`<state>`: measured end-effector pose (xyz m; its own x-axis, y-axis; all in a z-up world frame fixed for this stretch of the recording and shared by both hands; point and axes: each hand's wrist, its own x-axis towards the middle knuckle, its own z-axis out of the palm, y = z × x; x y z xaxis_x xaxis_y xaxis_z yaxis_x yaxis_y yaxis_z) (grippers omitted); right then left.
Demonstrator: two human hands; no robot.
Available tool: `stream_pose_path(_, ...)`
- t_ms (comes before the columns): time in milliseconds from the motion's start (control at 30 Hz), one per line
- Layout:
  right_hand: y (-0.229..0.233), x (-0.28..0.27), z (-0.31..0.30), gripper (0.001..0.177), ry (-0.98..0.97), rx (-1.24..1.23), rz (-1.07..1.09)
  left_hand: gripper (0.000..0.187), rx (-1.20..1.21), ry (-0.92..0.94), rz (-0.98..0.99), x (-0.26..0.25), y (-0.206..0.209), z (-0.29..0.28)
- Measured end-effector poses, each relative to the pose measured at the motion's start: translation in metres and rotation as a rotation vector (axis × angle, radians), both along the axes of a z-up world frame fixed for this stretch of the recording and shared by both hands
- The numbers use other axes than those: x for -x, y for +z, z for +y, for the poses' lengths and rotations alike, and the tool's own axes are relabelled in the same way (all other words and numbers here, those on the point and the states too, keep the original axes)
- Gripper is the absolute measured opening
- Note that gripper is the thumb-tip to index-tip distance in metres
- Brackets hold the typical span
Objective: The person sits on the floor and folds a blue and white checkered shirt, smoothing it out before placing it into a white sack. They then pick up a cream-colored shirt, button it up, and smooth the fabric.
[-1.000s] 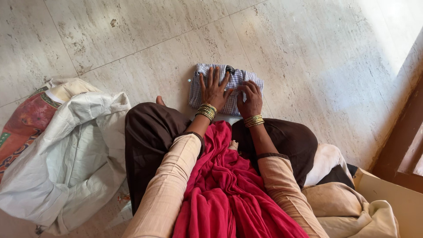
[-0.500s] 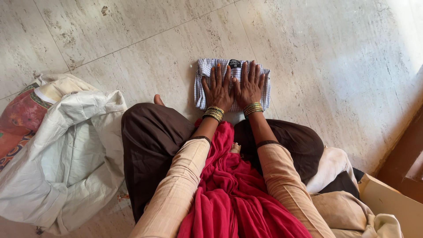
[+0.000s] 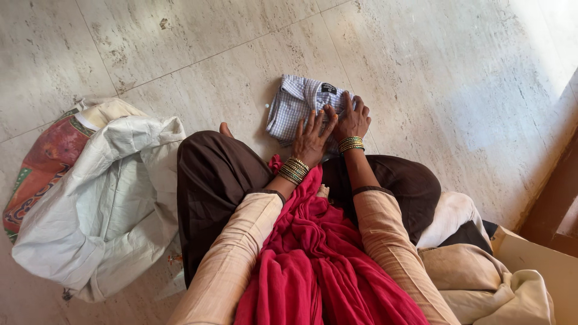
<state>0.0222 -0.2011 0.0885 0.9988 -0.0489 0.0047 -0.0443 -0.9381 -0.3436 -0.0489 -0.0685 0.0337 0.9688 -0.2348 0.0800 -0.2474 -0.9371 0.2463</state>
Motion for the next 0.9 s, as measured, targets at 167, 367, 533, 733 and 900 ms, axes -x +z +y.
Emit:
stream_pose_path(167, 0.016, 0.015, -0.008, 0.049, -0.077, -0.036, -0.085, 0.086, -0.163, 0.083, 0.022, -0.024, 0.004, 0.009)
stream_pose_path(367, 0.021, 0.036, 0.000, 0.036, 0.206, -0.244, 0.164, 0.052, -0.025, 0.290, 0.119, -0.052, 0.036, 0.033)
stream_pose_path(533, 0.038, 0.037, 0.028, 0.035, 0.076, -0.483, 0.035, 0.060, 0.258, 0.372, -0.112, -0.033, 0.022, 0.036)
stream_pose_path(733, -0.004, -0.004, 0.036, 0.061, 0.578, -0.091, -0.101, 0.061, -0.103, 0.263, 0.211, -0.038, 0.011, 0.033)
stream_pose_path(900, -0.027, -0.048, 0.038, 0.072, 0.501, 0.010, 0.031, 0.062, 0.077, 0.224, 0.265, -0.040, 0.020, 0.038)
